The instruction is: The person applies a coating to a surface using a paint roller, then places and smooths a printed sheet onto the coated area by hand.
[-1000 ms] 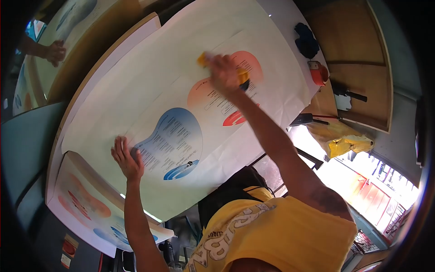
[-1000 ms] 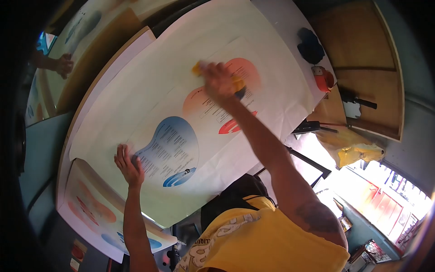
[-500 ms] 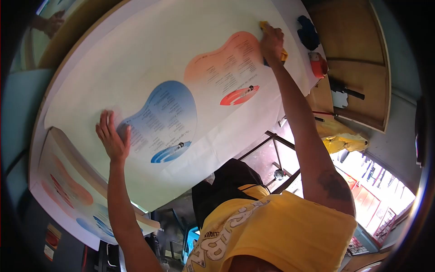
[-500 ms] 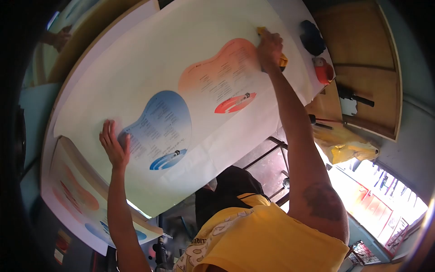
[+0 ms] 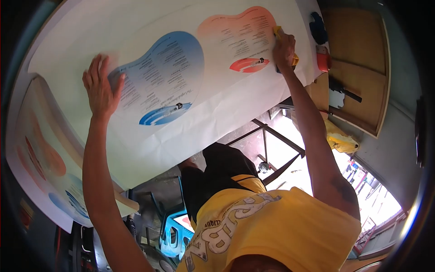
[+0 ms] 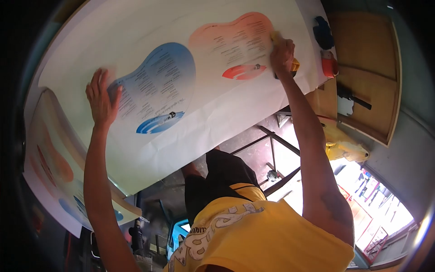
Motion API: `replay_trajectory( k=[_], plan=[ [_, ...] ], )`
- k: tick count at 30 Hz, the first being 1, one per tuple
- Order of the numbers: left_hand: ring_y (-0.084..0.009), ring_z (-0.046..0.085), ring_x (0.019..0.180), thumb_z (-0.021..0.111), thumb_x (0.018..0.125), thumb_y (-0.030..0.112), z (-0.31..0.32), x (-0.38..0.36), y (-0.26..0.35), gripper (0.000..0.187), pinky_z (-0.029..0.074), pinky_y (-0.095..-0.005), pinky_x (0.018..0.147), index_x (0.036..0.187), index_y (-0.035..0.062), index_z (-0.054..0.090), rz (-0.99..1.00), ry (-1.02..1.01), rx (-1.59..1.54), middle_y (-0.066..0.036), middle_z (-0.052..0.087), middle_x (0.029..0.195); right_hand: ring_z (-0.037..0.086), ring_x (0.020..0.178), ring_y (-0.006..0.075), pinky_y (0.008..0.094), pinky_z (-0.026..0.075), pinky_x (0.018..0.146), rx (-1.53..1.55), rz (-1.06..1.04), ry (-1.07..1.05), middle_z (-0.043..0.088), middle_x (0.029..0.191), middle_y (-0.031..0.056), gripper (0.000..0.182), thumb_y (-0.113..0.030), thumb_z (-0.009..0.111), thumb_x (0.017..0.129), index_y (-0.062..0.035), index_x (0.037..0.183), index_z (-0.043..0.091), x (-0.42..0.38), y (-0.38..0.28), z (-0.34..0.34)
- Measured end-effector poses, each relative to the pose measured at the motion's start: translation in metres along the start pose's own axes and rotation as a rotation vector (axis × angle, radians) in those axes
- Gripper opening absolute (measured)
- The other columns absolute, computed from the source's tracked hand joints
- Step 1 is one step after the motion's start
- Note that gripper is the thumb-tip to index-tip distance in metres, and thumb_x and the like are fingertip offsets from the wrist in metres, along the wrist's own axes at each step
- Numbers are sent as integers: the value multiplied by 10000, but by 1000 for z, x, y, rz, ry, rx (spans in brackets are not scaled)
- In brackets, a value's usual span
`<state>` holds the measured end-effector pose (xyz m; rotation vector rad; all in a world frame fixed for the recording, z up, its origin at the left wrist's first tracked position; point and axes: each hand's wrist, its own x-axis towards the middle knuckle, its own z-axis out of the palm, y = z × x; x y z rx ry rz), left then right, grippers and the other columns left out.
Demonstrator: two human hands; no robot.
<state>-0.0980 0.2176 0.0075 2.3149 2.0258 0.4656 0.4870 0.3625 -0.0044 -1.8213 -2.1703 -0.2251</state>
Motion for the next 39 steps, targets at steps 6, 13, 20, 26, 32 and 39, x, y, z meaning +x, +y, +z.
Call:
replay_trajectory(
  k=[6, 13, 20, 26, 32, 39],
  plan=[
    [-382, 357, 1371, 570, 987, 459, 0, -1, -1, 647, 254, -548, 1151, 1487, 96, 382, 54, 78, -1, -153, 349, 1555, 550, 990, 363, 475, 481, 887, 120, -126, -30, 558, 1029, 169, 503, 45, 596, 823, -34, 1318, 567, -44, -94, -13],
    [-312, 320, 1429, 593, 975, 458, 3, -4, 1, 639, 202, -524, 1183, 1460, 88, 402, 4, 53, 35, -127, 372, 1528, 554, 880, 323, 433, 474, 790, 191, -319, -56, 565, 938, 144, 457, 6, 600, 766, 30, 1222, 610, -103, -240, -31],
    [-303, 355, 1384, 596, 970, 486, 6, -4, -3, 643, 240, -514, 1154, 1448, 96, 412, 72, 105, 39, -112, 391, 1506, 548, 907, 266, 394, 463, 754, 237, -468, -184, 546, 978, 104, 450, -111, 613, 768, 12, 1200, 627, -167, -369, -51],
    [-331, 409, 1316, 602, 963, 508, 8, -4, -4, 648, 285, -508, 1120, 1444, 112, 423, 86, 138, 92, -112, 416, 1487, 549, 970, 244, 388, 448, 802, 522, -557, -258, 540, 1015, 63, 260, -180, 621, 797, -47, 1017, 663, -199, -447, -60],
    [-343, 420, 1302, 628, 953, 490, 10, -4, -4, 668, 289, -518, 1123, 1472, 133, 405, 66, 108, 90, -123, 411, 1499, 557, 1016, 235, 372, 451, 855, 765, -663, -366, 570, 1084, 60, 278, -144, 646, 791, -66, 1055, 681, -217, -494, -62],
    [-336, 337, 1459, 649, 960, 380, -14, 2, -6, 641, 239, -548, 1185, 1495, 129, 400, -47, 142, -147, -141, 399, 1551, 582, 1057, 300, 409, 480, 917, 1156, -580, -647, 618, 1101, 101, 422, -45, 660, 817, -135, 1228, 688, -176, -408, -82]
  ],
)
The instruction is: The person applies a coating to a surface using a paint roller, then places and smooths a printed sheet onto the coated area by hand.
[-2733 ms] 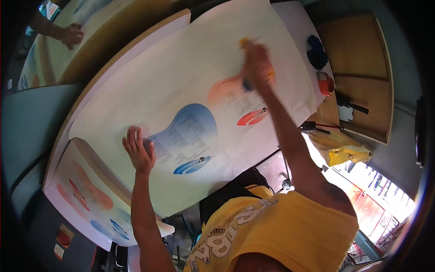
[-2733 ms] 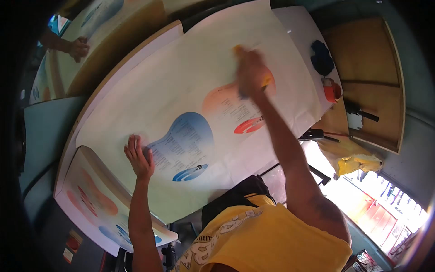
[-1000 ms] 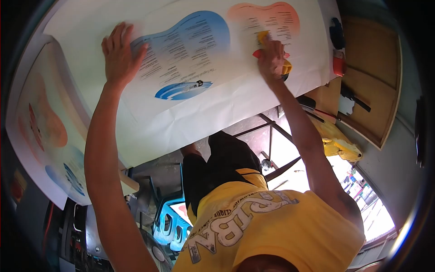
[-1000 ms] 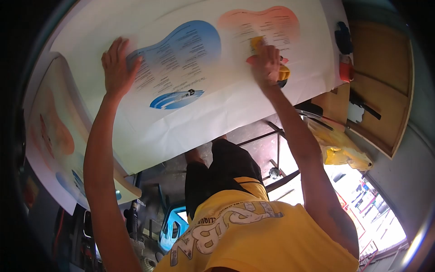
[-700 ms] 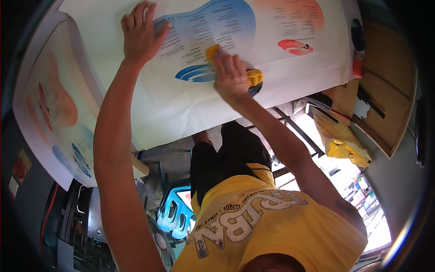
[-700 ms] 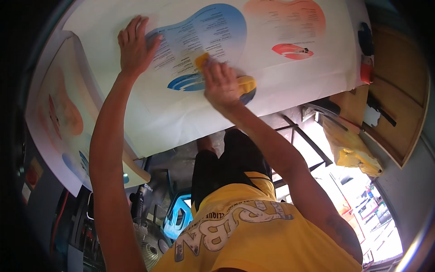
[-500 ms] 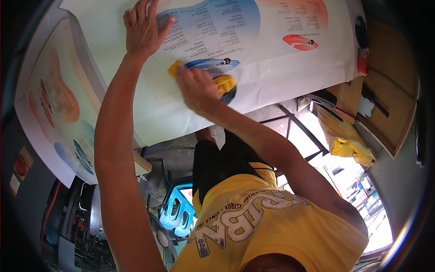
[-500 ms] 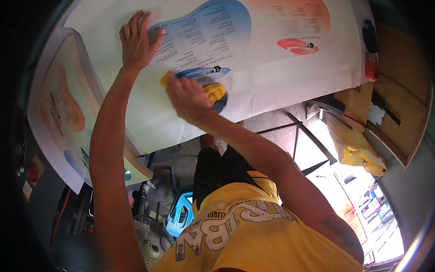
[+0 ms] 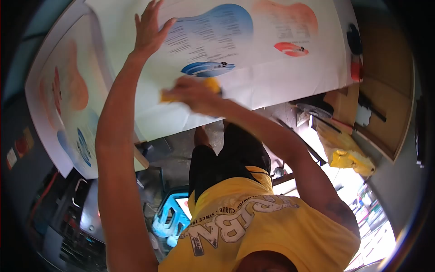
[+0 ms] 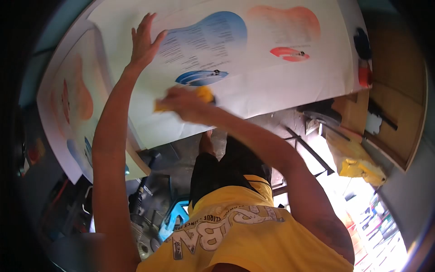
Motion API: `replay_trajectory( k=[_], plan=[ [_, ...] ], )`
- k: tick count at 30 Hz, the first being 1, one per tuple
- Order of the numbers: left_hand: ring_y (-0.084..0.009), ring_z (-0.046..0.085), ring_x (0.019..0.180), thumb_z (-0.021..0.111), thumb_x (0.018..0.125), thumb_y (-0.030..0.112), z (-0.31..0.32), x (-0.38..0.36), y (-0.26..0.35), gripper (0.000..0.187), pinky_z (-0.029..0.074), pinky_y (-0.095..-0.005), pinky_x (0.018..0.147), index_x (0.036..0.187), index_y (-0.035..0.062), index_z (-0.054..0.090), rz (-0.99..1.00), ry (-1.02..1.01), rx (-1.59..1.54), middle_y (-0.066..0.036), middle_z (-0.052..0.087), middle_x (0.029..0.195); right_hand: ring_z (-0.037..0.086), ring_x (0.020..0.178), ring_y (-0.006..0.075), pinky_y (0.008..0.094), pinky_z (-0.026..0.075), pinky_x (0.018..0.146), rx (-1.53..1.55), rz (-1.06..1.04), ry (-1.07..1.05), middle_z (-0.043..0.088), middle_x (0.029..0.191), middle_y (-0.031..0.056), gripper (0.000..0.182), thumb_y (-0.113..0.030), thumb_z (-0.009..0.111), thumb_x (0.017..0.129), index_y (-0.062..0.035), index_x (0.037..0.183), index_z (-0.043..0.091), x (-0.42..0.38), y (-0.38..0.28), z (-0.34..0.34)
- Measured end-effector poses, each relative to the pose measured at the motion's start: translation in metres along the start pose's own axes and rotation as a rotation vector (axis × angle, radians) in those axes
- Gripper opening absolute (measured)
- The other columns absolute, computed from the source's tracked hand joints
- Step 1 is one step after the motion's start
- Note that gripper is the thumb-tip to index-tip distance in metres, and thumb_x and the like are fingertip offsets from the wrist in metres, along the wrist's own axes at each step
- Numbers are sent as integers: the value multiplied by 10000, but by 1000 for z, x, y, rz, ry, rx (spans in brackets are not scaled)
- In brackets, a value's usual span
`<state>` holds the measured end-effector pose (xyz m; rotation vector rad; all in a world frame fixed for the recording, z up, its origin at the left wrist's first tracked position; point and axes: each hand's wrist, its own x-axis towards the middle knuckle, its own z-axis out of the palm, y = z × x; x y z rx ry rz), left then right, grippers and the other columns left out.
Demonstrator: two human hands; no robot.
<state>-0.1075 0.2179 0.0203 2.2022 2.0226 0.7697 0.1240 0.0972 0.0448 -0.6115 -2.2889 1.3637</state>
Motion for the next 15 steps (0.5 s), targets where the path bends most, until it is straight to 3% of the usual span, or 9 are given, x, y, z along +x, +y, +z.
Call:
replay_trajectory(
  k=[2, 3, 4, 5, 6, 7, 10, 12, 15],
  plan=[
    [-341, 382, 1435, 665, 947, 328, -27, -12, 19, 602, 261, -548, 1186, 1467, 119, 447, 14, 97, 83, -148, 454, 1510, 590, 1074, 322, 412, 479, 952, -154, 0, -1, 630, 1087, 141, 509, 46, 631, 811, -136, 1285, 671, -22, 22, -70],
    [-343, 404, 1423, 673, 940, 302, -39, -18, 31, 583, 273, -548, 1187, 1453, 113, 470, 18, 144, 132, -151, 482, 1489, 613, 1039, 308, 405, 502, 936, -69, 155, 121, 642, 1081, 144, 512, 101, 605, 825, -123, 1280, 671, -36, 25, -103],
    [-363, 442, 1374, 665, 921, 222, -40, -37, 53, 535, 309, -588, 1144, 1409, 81, 494, -25, 162, -43, -167, 510, 1437, 632, 986, 299, 398, 528, 897, -46, 50, 241, 635, 1098, 143, 507, 128, 602, 838, -112, 1279, 670, -47, 52, -130],
    [-383, 480, 1326, 657, 902, 142, -33, -68, 82, 491, 346, -629, 1101, 1364, 49, 517, -65, 185, -215, -183, 539, 1385, 643, 943, 302, 389, 546, 857, -159, 164, 251, 633, 1114, 137, 529, 155, 628, 808, -105, 1266, 674, -55, 65, -164],
    [-379, 467, 1344, 636, 887, 125, -21, -104, 113, 498, 336, -622, 1119, 1363, 30, 524, -170, 51, -321, -179, 519, 1425, 633, 944, 311, 397, 543, 858, -252, 117, 258, 631, 1123, 131, 534, 153, 641, 785, -99, 1254, 676, -54, 76, -187],
    [-373, 430, 1393, 630, 897, 168, -12, -136, 135, 532, 301, -602, 1155, 1387, 0, 505, 56, -148, -54, -174, 481, 1483, 623, 945, 320, 406, 541, 859, -344, 74, 271, 630, 1133, 125, 540, 152, 653, 762, -93, 1242, 678, -49, 85, -198],
    [-355, 352, 1458, 632, 915, 251, 0, -178, 187, 567, 273, -594, 1177, 1399, -12, 499, -53, -165, -118, -166, 426, 1540, 591, 955, 333, 412, 532, 862, -629, -162, -49, 630, 1149, 107, 539, 130, 672, 720, -92, 1211, 685, -25, 97, -190],
    [-349, 332, 1468, 647, 911, 278, 8, -191, 204, 564, 261, -602, 1178, 1392, 11, 522, -254, -145, -140, -162, 411, 1551, 571, 963, 335, 415, 524, 866, -558, -274, -207, 622, 1166, 98, 534, 112, 681, 710, -91, 1203, 683, -3, 96, -175],
    [-352, 320, 1474, 643, 912, 290, 11, -196, 205, 572, 265, -604, 1173, 1382, -14, 524, -245, -121, -167, -160, 419, 1545, 561, 971, 314, 408, 510, 875, -543, -487, -410, 614, 1146, 72, 584, 70, 714, 671, -102, 1227, 664, 33, 83, -148]
  ],
)
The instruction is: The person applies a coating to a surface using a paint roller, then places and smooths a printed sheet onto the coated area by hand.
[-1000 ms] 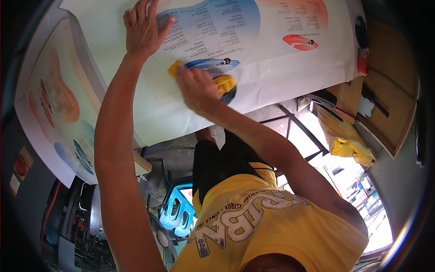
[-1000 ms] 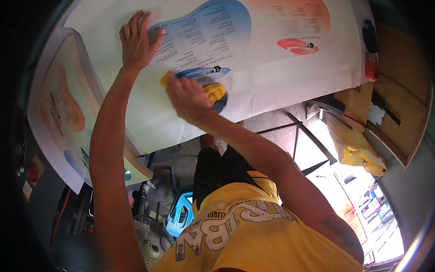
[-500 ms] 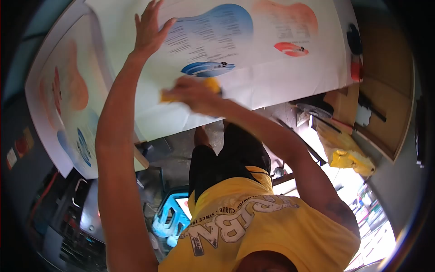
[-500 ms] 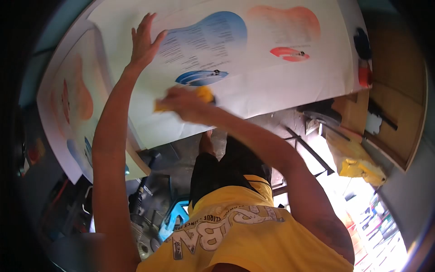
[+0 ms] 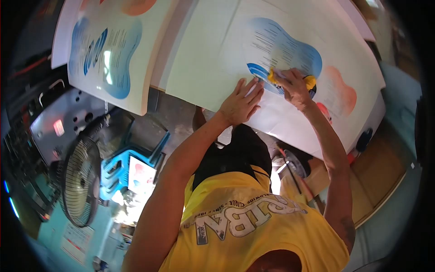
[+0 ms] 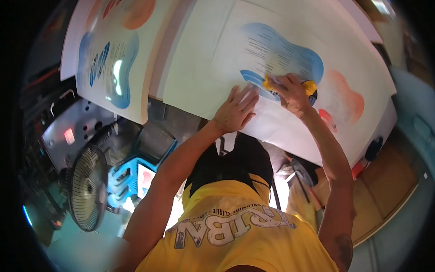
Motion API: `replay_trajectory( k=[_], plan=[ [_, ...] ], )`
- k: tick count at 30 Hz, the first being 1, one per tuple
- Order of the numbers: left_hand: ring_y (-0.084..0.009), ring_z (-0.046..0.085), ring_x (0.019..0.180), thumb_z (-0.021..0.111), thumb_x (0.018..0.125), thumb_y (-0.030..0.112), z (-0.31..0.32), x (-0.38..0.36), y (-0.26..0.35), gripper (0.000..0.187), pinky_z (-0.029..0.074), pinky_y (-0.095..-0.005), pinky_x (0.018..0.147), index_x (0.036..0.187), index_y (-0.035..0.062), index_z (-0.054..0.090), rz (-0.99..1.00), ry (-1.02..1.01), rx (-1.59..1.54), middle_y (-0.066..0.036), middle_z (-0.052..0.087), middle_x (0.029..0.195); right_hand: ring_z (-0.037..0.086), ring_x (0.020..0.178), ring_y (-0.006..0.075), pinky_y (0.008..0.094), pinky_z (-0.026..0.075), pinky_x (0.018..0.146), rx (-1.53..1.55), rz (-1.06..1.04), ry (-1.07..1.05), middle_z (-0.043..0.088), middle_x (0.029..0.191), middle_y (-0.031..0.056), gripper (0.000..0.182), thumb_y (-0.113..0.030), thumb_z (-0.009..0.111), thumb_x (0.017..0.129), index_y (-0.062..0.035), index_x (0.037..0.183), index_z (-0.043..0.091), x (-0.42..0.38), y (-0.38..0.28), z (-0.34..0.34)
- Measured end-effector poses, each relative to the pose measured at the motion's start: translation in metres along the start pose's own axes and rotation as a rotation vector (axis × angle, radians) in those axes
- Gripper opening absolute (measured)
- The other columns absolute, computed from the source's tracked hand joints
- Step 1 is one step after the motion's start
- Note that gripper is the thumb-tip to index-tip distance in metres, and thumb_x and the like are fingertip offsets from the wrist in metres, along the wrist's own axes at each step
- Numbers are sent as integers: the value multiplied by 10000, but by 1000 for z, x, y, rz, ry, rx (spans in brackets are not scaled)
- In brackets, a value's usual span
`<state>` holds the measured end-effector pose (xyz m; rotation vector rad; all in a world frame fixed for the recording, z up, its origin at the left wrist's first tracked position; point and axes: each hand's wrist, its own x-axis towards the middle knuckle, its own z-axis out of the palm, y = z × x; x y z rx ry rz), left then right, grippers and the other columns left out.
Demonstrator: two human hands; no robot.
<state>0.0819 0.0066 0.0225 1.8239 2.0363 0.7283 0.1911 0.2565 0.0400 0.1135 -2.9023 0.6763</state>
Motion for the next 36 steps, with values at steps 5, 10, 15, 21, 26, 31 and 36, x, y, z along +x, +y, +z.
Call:
replay_trajectory(
  k=[5, 10, 15, 21, 26, 31, 36],
  plan=[
    [-348, 344, 1448, 640, 914, 328, 3, -3, -1, 537, 285, -601, 1170, 1349, 28, 548, 1, 23, 34, -126, 446, 1515, 552, 990, 276, 394, 506, 891, 40, -264, -270, 583, 1098, 31, 664, -2, 760, 646, -155, 1281, 642, 78, -9, 17],
    [-326, 398, 1382, 628, 919, 374, 8, -6, -2, 518, 305, -574, 1173, 1324, 59, 559, 12, 61, 122, -102, 480, 1456, 547, 1002, 256, 384, 488, 891, 110, -409, -395, 601, 1140, 26, 582, -42, 703, 684, -136, 1256, 666, 123, -20, 35],
    [-307, 439, 1318, 630, 910, 391, 8, -7, -2, 520, 313, -554, 1173, 1307, 62, 564, -3, 107, 135, -79, 511, 1396, 549, 1011, 260, 373, 485, 916, 33, -431, -352, 596, 1092, 36, 524, -48, 671, 718, -132, 1235, 682, 147, -45, 62],
    [-305, 476, 1306, 652, 891, 362, 9, -10, -6, 513, 332, -534, 1169, 1294, 55, 577, 0, 158, 1, -86, 543, 1355, 571, 974, 287, 400, 506, 837, 39, -295, -245, 609, 1055, 62, 398, -49, 696, 744, -128, 1134, 703, 150, -57, 68],
    [-271, 464, 1365, 587, 897, 266, -11, -33, -35, 457, 251, -523, 1232, 1307, 64, 575, -79, 139, 121, -71, 560, 1374, 573, 933, 308, 427, 524, 817, 223, -195, -166, 607, 1087, 79, 367, -41, 681, 736, -119, 1095, 697, 145, -53, 68],
    [-258, 441, 1402, 524, 920, 260, -18, -37, -39, 413, 268, -559, 1215, 1280, 66, 582, -45, 82, 235, -80, 545, 1421, 565, 900, 326, 436, 503, 744, 48, -191, -90, 604, 1026, 96, 308, -15, 687, 713, -92, 1011, 686, 145, -48, 73],
    [-255, 394, 1434, 505, 948, 313, -27, -33, -46, 398, 287, -541, 1204, 1265, 84, 579, -25, 57, 211, -99, 503, 1471, 556, 838, 324, 440, 477, 693, -58, -143, 36, 595, 970, 100, 303, -34, 702, 706, -92, 1003, 679, 178, -12, 70]
  ],
)
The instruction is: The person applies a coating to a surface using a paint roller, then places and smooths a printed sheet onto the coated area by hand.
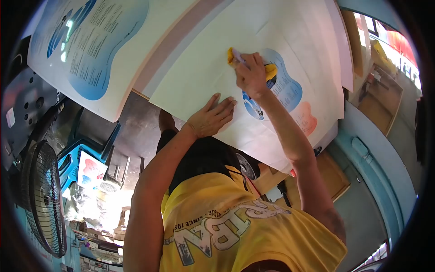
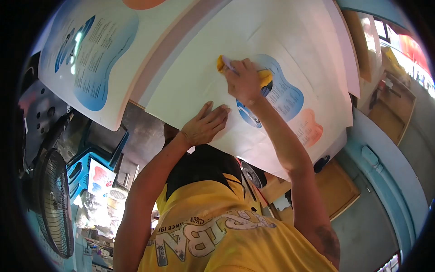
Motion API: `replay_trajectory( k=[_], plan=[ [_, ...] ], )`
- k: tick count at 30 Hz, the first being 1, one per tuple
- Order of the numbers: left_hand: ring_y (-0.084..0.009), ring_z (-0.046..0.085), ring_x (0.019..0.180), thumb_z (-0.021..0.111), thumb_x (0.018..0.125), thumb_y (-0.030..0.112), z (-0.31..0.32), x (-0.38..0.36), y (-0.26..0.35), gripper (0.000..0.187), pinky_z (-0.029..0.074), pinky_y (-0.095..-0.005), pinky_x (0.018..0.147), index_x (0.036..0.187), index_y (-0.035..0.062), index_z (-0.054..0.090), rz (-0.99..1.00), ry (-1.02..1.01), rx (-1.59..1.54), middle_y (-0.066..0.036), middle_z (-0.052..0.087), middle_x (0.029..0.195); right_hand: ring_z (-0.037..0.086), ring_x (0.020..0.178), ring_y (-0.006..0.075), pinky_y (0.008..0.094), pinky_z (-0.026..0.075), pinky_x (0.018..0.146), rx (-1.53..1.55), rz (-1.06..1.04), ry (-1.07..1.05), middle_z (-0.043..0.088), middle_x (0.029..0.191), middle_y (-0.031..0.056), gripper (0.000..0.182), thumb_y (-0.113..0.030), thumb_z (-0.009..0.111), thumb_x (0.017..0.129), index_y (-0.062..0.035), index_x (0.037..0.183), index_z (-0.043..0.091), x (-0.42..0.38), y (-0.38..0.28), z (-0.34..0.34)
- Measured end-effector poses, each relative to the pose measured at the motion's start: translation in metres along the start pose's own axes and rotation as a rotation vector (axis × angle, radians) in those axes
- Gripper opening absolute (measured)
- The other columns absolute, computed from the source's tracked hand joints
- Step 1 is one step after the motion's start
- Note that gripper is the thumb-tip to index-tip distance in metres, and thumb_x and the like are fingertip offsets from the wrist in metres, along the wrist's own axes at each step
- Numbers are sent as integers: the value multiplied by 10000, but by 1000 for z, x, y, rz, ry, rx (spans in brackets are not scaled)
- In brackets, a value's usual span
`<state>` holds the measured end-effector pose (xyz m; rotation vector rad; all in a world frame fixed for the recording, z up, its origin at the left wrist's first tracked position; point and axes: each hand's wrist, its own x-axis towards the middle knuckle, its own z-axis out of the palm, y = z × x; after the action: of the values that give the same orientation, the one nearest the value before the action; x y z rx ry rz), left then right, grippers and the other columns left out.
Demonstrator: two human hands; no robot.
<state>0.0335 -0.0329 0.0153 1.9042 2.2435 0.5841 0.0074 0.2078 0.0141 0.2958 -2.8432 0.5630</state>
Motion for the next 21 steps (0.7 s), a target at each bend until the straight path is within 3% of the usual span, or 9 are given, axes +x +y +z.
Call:
replay_trajectory(
  k=[6, 10, 11, 13, 15, 16, 18, 21],
  plan=[
    [-262, 410, 1432, 565, 900, 258, 2, 0, 0, 427, 338, -563, 1172, 1265, 37, 578, -18, 18, -116, -107, 511, 1473, 571, 853, 329, 438, 497, 752, -80, 36, 153, 615, 966, 106, 496, 50, 689, 699, -120, 1164, 696, 31, 69, -8],
    [-258, 402, 1433, 577, 920, 255, 4, 0, -1, 443, 330, -562, 1173, 1305, 36, 569, -11, 12, -43, -109, 503, 1474, 577, 893, 336, 452, 509, 763, -128, 35, 223, 632, 990, 103, 453, 16, 697, 708, -108, 1143, 685, 51, 116, -16],
    [-259, 400, 1433, 579, 928, 256, 6, -1, -2, 447, 325, -563, 1174, 1317, 37, 565, -12, 16, -46, -108, 500, 1476, 564, 932, 349, 476, 486, 807, -119, 109, 183, 617, 1017, 128, 398, -26, 689, 767, -111, 1154, 661, 48, 112, -18],
    [-261, 399, 1430, 591, 933, 264, 7, -3, 8, 455, 307, -567, 1181, 1334, 50, 565, -19, 16, -88, -97, 493, 1480, 540, 1010, 374, 525, 439, 895, -107, 257, 101, 588, 1071, 178, 298, -110, 673, 883, -116, 1175, 615, 51, 87, -27],
    [-264, 398, 1427, 611, 930, 277, 4, 0, 6, 463, 279, -573, 1191, 1344, 74, 574, -22, 12, -132, -76, 485, 1483, 580, 902, 328, 471, 507, 763, -171, 113, 174, 633, 996, 94, 470, -15, 713, 678, -132, 1132, 679, 16, 75, -18],
    [-266, 397, 1425, 621, 928, 284, 1, 0, 4, 467, 265, -577, 1197, 1349, 86, 578, -30, 5, -151, -66, 482, 1485, 581, 913, 320, 478, 502, 765, -83, 124, 135, 627, 1007, 89, 498, -37, 727, 649, -157, 1130, 675, -8, 54, -8],
    [-277, 375, 1437, 632, 918, 294, 3, -1, 4, 483, 251, -603, 1194, 1367, 122, 578, -9, 3, -145, -47, 482, 1482, 576, 915, 331, 455, 482, 759, -34, 170, 49, 603, 983, 98, 521, -53, 745, 660, -162, 1164, 670, -56, -17, -5],
    [-297, 341, 1454, 645, 906, 302, 3, 0, 6, 510, 236, -644, 1182, 1390, 160, 569, 41, -119, -88, -21, 484, 1478, 577, 930, 309, 431, 484, 806, 31, 267, 153, 624, 1076, 78, 308, -84, 731, 722, -130, 1026, 724, -93, -83, -14]
  ],
)
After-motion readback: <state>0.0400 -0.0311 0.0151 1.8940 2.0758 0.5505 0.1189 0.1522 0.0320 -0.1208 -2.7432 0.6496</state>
